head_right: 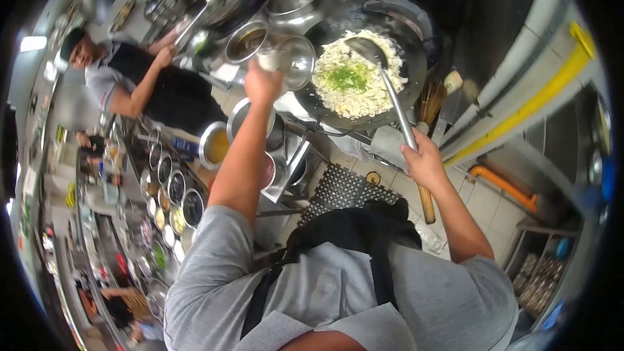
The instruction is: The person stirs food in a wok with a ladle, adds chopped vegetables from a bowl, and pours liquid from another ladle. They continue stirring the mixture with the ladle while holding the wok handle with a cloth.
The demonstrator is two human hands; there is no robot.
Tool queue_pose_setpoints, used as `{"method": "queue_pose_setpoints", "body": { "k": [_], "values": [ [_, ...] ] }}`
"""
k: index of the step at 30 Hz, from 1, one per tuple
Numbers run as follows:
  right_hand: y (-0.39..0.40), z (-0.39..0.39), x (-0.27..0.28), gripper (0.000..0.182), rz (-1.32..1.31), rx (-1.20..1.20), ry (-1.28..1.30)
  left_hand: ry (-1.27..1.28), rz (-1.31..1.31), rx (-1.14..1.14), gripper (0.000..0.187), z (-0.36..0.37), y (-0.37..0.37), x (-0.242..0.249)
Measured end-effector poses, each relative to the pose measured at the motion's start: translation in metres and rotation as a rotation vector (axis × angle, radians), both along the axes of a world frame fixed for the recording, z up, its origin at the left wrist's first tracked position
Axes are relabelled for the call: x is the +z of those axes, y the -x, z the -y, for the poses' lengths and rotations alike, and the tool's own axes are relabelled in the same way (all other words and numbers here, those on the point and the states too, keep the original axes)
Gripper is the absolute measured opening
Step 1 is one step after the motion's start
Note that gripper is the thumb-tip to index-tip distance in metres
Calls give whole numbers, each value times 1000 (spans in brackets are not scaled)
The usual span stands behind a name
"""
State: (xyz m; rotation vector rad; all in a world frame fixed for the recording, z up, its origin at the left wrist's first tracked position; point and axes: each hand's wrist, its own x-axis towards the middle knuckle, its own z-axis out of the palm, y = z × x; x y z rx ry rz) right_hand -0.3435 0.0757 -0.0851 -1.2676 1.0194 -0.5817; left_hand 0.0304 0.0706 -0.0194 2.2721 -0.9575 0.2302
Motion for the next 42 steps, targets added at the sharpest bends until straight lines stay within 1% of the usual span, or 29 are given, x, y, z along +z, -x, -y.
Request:
{"method": "queue_pose_setpoints", "body": {
  "k": [1, 2, 3, 4, 6, 7, 8, 10, 11, 13, 14, 15, 16, 17, 18, 19, 21, 22, 23, 26, 27, 29, 30, 31, 32, 35, 37, 40, 42],
  "values": [
    [3, 3, 5, 41, -18, 43, 7, 78, -95, 78, 47, -15, -16, -8],
    [10, 1, 9, 40, 219, 32, -230, 250, -215, 30, 46, -40, -39, -24],
    [16, 6, 11, 39, 438, 21, -485, 289, -395, 73, 38, -69, -42, -20],
    [23, 21, -7, 38, 472, 74, -546, 323, -566, 101, 37, -100, -39, -16],
    [9, 38, -47, 35, -251, 44, 219, 451, -806, 209, 35, -177, -49, -28],
    [4, 42, -64, 33, -237, 15, 263, 542, -866, 291, 34, -225, -52, -43],
    [0, 47, -80, 31, -224, -14, 307, 499, -736, 440, 32, -274, -47, -50],
    [-18, 27, -41, 31, -197, 1, 156, 726, -680, 634, 33, -384, -33, -72],
    [-23, 31, -42, 31, -237, 37, 208, 824, -673, 773, 36, -437, -11, -78],
    [-42, 25, -24, 45, -149, 207, 266, 921, -692, 1264, 36, -548, 40, -95],
    [-50, 28, -21, 50, -102, 313, 240, 1152, -575, 1412, 36, -597, 71, -106],
    [-68, 24, -13, 50, -101, 369, 249, 1486, -444, 1387, 36, -626, 111, -91],
    [-85, 21, -1, 50, -73, 493, 203, 1408, -262, 1673, 36, -653, 148, -80],
    [-101, 9, 13, 50, -43, 603, 158, 1443, -6, 1794, 39, -696, 181, -91],
    [-121, -4, 22, 50, -54, 699, 139, 1477, 114, 1862, 40, -751, 214, -123],
    [-141, -19, 27, 50, -55, 717, 147, 1417, 117, 2038, 42, -755, 238, -100],
    [-176, -43, 31, 49, -13, 1034, 59, 1569, 233, 1985, 46, -827, 284, -147],
    [-192, -55, 29, 48, -31, 1101, 28, 1657, 224, 1989, 49, -836, 291, -146],
    [-207, -62, 26, 48, -14, 1090, 25, 1741, 218, 1985, 52, -832, 293, -145],
    [-248, -101, 30, 44, -46, 1279, -21, 1712, 380, 2114, 51, -820, 276, -130],
    [-261, -117, 35, 44, -47, 1234, -9, 1549, 228, 2186, 51, -816, 274, -133],
    [-288, -144, 52, 42, -102, 1330, -91, 1189, -44, 2297, 53, -809, 266, -139],
    [-300, -157, 62, 41, -99, 1334, -115, 1040, -45, 2350, 46, -771, 237, -110],
    [-313, -170, 69, 41, -97, 1345, -143, 851, -118, 2309, 37, -738, 208, -94],
    [-330, -179, 70, 41, -82, 1327, -195, 1083, 67, 1893, 33, -728, 184, -111],
    [-394, -207, 60, 42, 15, 1301, -273, 1126, -88, 1456, 37, -695, 101, -141],
    [-453, -236, 53, 31, -28, 1193, -151, 1141, -257, 1297, 39, -677, 46, -129],
    [-542, -273, 40, 14, -16, 1167, 41, 981, -453, 1058, 36, -675, -7, -111],
    [-581, -297, 39, 16, -35, 1131, 78, 951, -443, 1013, 34, -679, -24, -107]
  ]
}}
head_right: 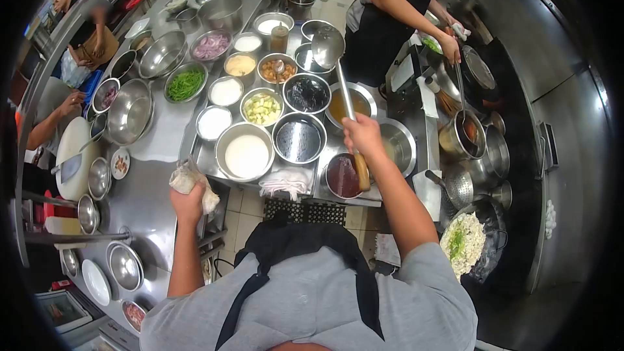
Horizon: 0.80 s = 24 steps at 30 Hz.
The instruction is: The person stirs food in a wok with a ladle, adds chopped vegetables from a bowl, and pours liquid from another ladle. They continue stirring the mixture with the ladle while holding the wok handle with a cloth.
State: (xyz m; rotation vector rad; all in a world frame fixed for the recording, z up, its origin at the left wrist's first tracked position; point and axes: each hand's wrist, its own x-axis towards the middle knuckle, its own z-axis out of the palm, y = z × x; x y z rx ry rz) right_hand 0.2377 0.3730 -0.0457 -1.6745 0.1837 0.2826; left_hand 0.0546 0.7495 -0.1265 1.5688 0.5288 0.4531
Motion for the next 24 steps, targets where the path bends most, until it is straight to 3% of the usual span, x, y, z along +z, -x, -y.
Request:
{"method": "queue_pose_setpoints", "body": {
  "k": [5, 10, 13, 14, 15, 16, 20, 24],
  "values": [
    [-46, -14, -24, 18, -96, -25, 65, 42, 61, 23, 30, -6, -18, 14],
    [-47, -23, -24, 16, -120, -31, 40, 82, 13, 83, 28, -17, -23, -10],
    [-49, -21, -19, 11, -177, -64, -86, 70, -11, 75, 28, -16, -29, 0],
    [-51, -16, -19, 10, -224, -65, -247, 70, -9, 66, 28, -17, -31, 2],
    [-52, -15, -15, 14, -266, -65, -408, 70, -3, 57, 28, -18, -34, 4],
    [-51, -15, -11, 32, -284, -94, -454, 69, 1, 50, 28, -19, -36, 3],
    [-47, -8, 4, 29, -282, -117, -520, 111, 62, 44, 27, -23, -43, 4],
    [-44, -9, 6, 26, -212, -105, -410, 133, 91, 17, 28, -15, -52, 4]
  ]
}}
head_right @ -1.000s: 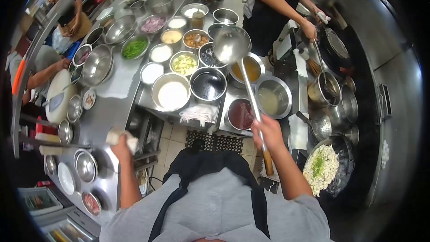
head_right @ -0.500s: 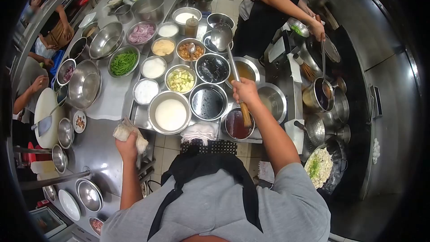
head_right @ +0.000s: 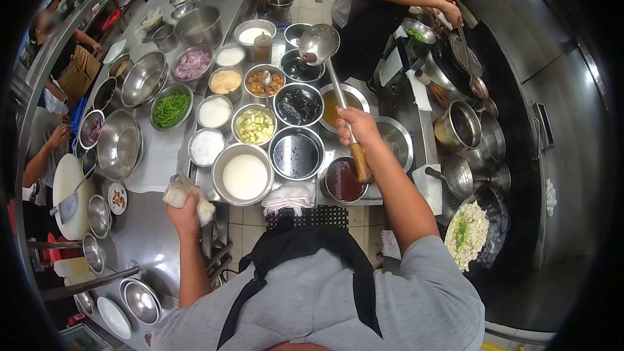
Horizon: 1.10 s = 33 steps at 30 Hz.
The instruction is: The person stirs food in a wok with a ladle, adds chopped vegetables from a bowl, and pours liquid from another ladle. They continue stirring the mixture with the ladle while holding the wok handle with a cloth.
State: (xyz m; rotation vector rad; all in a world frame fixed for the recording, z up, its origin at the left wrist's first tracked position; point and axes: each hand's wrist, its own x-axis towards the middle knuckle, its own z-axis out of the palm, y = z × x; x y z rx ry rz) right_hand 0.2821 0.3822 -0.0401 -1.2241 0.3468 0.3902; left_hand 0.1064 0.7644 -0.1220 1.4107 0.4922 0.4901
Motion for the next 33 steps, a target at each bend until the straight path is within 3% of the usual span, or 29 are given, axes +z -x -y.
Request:
{"method": "queue_pose_setpoints", "body": {
  "k": [2, 4, 6, 9, 10, 14, 16, 17, 19, 20, 23, 24, 26, 28, 29, 33],
  "values": [
    [0, 2, -2, 25, 24, 0, 73, -5, 3, -38, 29, 9, 1, 10],
    [-2, 4, -6, 13, 16, 12, -26, -12, 4, -70, 30, 12, 2, 13],
    [-3, 2, -11, 13, 22, 8, -14, 97, 3, -90, 32, 12, 3, 8],
    [-3, -1, -15, 16, 23, -5, 3, 94, 25, -117, 35, 14, 4, 16],
    [-3, -2, -15, 25, 25, -11, 10, 92, 24, -118, 35, 15, 5, 19],
    [-5, -2, -15, 25, 8, -18, -56, 128, -11, -126, 38, 20, 4, 23],
    [-7, 6, -18, 26, -103, -23, -324, 116, -19, -125, 39, 25, 5, 21],
    [-5, 11, -20, 26, -106, -19, -336, 207, -7, -122, 40, 31, 5, 20],
    [-1, 23, -20, 26, -143, 90, -787, 351, 2, -150, 42, 47, 4, 27],
    [4, 30, -17, 33, -139, 96, -887, 441, -18, -175, 40, 56, 2, 32],
    [50, 62, -1, 43, -132, 105, -1162, 808, -152, -398, 47, 82, -2, 22],
    [75, 75, 7, 45, -88, 78, -1175, 969, -199, -541, 48, 90, -7, 10],
    [136, 104, 24, 48, 14, -16, -1174, 917, -228, -662, 52, 120, -4, 23],
    [206, 137, 44, 50, 125, -149, -1130, 868, -322, -802, 51, 144, 2, 3],
    [245, 155, 52, 49, 170, -217, -1061, 857, -395, -886, 50, 152, 6, -17],
    [380, 213, 83, 42, 207, -573, -591, 795, -379, -1016, 49, 215, 21, -12]
  ]
}}
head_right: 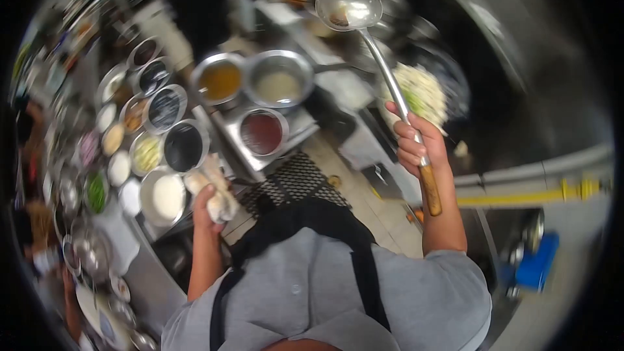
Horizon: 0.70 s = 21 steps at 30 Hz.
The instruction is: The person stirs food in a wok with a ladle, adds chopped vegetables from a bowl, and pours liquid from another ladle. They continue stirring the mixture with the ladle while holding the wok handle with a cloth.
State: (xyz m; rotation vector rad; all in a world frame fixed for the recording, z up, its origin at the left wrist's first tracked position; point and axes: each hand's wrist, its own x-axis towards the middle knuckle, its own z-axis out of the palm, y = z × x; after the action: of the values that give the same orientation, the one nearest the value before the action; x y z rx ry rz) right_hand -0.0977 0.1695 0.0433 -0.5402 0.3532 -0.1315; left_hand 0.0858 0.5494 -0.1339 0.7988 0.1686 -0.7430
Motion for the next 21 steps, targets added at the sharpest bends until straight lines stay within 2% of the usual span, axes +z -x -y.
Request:
{"method": "queue_pose_setpoints", "body": {
  "k": [2, 5, 6, 7, 9, 10, 13, 14, 16, 17, 18, 20, 21],
  "values": [
    [45, 25, 13, 38, -241, -179, 335, 89, -56, -119, 49, 30, 5, 0],
    [95, 65, 9, 32, -459, -380, 628, 104, -43, -176, 48, 83, 27, 21],
    [108, 76, 4, 32, -542, -424, 755, 48, 7, -216, 47, 96, 33, 22],
    [120, 82, -3, 32, -542, -436, 748, -8, 60, -252, 47, 107, 39, 23],
    [137, 86, -10, 31, -790, -469, 1005, -9, 42, -280, 45, 124, 50, 27],
    [146, 88, -9, 31, -787, -477, 1001, 4, 43, -301, 45, 132, 57, 31],
    [172, 99, -10, 28, -591, -491, 622, -28, 43, -323, 47, 149, 72, 33],
    [173, 109, -22, 28, -595, -492, 616, -34, 56, -354, 48, 151, 75, 34],
    [169, 131, -54, 21, -395, -554, 481, -62, 51, -369, 48, 148, 78, 33],
    [155, 132, -69, 15, -655, -658, 769, -55, 53, -364, 48, 144, 77, 32],
    [152, 133, -86, 15, -650, -654, 773, -47, 55, -354, 47, 139, 73, 31],
    [144, 126, -111, 9, -1019, -660, 1522, -89, 115, -275, 46, 117, 63, 28],
    [132, 105, -89, 5, -977, -653, 1255, -100, 119, -236, 46, 107, 58, 28]
  ]
}}
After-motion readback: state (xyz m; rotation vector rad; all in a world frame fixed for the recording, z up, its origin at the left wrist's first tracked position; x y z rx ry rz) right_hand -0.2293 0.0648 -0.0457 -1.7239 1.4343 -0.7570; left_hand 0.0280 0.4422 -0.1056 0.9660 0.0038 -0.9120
